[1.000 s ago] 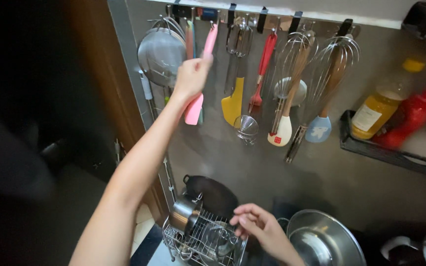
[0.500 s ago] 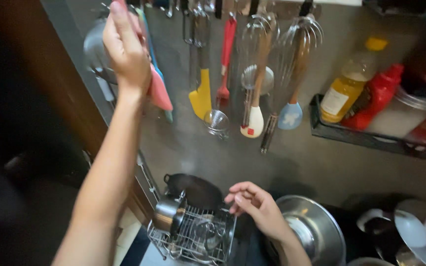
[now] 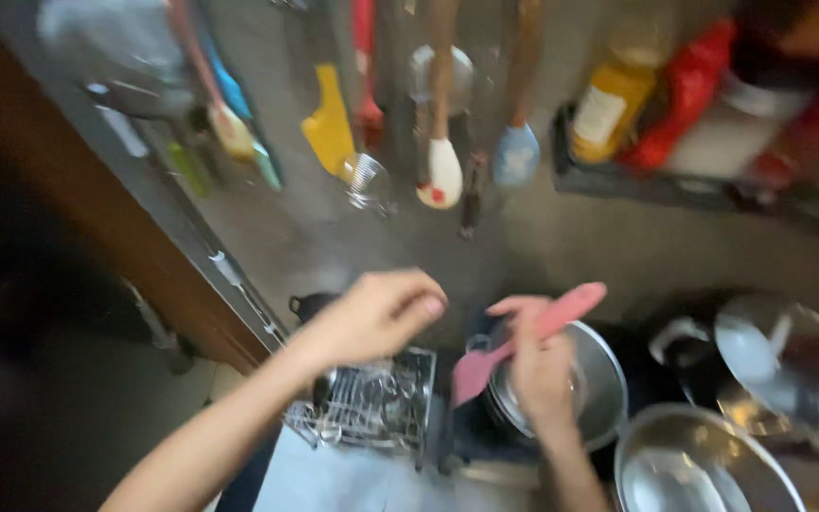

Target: Measure powder and mix ingredients in a bowl.

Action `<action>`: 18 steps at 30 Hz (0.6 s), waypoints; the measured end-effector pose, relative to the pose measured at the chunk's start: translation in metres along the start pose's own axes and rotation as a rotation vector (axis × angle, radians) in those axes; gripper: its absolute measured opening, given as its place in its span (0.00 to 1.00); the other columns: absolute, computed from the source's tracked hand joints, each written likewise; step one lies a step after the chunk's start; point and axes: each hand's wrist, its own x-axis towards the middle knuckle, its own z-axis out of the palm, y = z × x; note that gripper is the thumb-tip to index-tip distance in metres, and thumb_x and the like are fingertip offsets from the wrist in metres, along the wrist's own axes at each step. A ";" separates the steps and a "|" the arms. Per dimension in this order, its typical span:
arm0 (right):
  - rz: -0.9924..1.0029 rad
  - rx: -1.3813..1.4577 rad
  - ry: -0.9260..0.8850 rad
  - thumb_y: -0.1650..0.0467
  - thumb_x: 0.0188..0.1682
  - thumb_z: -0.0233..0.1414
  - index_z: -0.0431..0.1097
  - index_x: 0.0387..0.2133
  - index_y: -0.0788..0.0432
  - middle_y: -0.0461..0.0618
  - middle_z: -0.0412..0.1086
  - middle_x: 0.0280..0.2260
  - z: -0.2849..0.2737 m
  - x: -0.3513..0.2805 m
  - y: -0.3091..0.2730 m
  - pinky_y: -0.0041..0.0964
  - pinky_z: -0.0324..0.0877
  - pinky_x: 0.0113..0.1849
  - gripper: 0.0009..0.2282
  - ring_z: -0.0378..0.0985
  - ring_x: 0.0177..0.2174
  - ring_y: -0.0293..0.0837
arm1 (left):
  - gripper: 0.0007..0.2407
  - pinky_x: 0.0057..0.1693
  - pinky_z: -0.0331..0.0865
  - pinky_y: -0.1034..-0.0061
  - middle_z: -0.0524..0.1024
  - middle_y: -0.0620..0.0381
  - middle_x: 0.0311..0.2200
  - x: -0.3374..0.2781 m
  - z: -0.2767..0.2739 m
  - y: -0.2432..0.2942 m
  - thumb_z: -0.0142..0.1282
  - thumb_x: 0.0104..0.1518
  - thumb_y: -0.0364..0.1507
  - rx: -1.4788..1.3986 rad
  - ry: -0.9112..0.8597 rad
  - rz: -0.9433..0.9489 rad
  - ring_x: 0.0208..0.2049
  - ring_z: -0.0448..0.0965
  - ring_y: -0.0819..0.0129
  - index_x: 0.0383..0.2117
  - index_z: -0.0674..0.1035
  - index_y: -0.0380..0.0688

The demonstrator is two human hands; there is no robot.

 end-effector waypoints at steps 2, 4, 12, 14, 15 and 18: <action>0.042 -0.239 0.357 0.64 0.63 0.39 0.73 0.41 0.62 0.44 0.65 0.25 -0.038 -0.016 -0.011 0.29 0.60 0.28 0.16 0.64 0.25 0.33 | 0.10 0.40 0.77 0.73 0.84 0.53 0.31 0.002 -0.005 -0.002 0.56 0.61 0.33 -0.053 0.159 -0.202 0.31 0.84 0.68 0.41 0.81 0.41; -0.028 -0.324 0.407 0.64 0.65 0.40 0.73 0.41 0.63 0.45 0.66 0.29 -0.071 -0.033 -0.007 0.30 0.62 0.32 0.16 0.65 0.29 0.34 | 0.09 0.43 0.78 0.75 0.84 0.55 0.33 -0.006 0.004 -0.031 0.55 0.62 0.32 -0.223 0.139 -0.211 0.34 0.84 0.72 0.41 0.80 0.40; 0.312 -0.506 0.150 0.64 0.53 0.50 0.75 0.38 0.59 0.57 0.77 0.41 -0.092 -0.068 0.072 0.38 0.72 0.42 0.11 0.80 0.41 0.50 | 0.13 0.39 0.74 0.79 0.81 0.55 0.34 -0.001 0.044 -0.079 0.57 0.60 0.26 -0.568 0.118 -0.170 0.33 0.82 0.73 0.49 0.71 0.38; -0.329 -0.867 -0.212 0.61 0.45 0.57 0.77 0.36 0.58 0.61 0.73 0.41 -0.100 -0.079 0.121 0.41 0.72 0.43 0.14 0.78 0.40 0.56 | 0.13 0.40 0.74 0.79 0.82 0.55 0.34 0.006 0.053 -0.077 0.56 0.61 0.26 -0.572 0.100 -0.216 0.33 0.82 0.73 0.50 0.71 0.38; -0.317 -0.899 -0.174 0.61 0.45 0.57 0.77 0.36 0.58 0.61 0.73 0.41 -0.088 -0.083 0.131 0.41 0.72 0.43 0.14 0.78 0.40 0.56 | 0.13 0.40 0.74 0.79 0.82 0.55 0.34 0.003 0.057 -0.076 0.56 0.61 0.26 -0.585 0.064 -0.184 0.33 0.82 0.73 0.50 0.71 0.38; 0.808 0.076 0.184 0.58 0.59 0.40 0.78 0.41 0.63 0.62 0.76 0.36 -0.087 -0.093 0.152 0.43 0.78 0.40 0.23 0.81 0.35 0.52 | 0.15 0.41 0.75 0.76 0.80 0.53 0.35 0.008 0.100 -0.090 0.56 0.60 0.25 -0.755 0.002 -0.159 0.35 0.80 0.72 0.52 0.72 0.37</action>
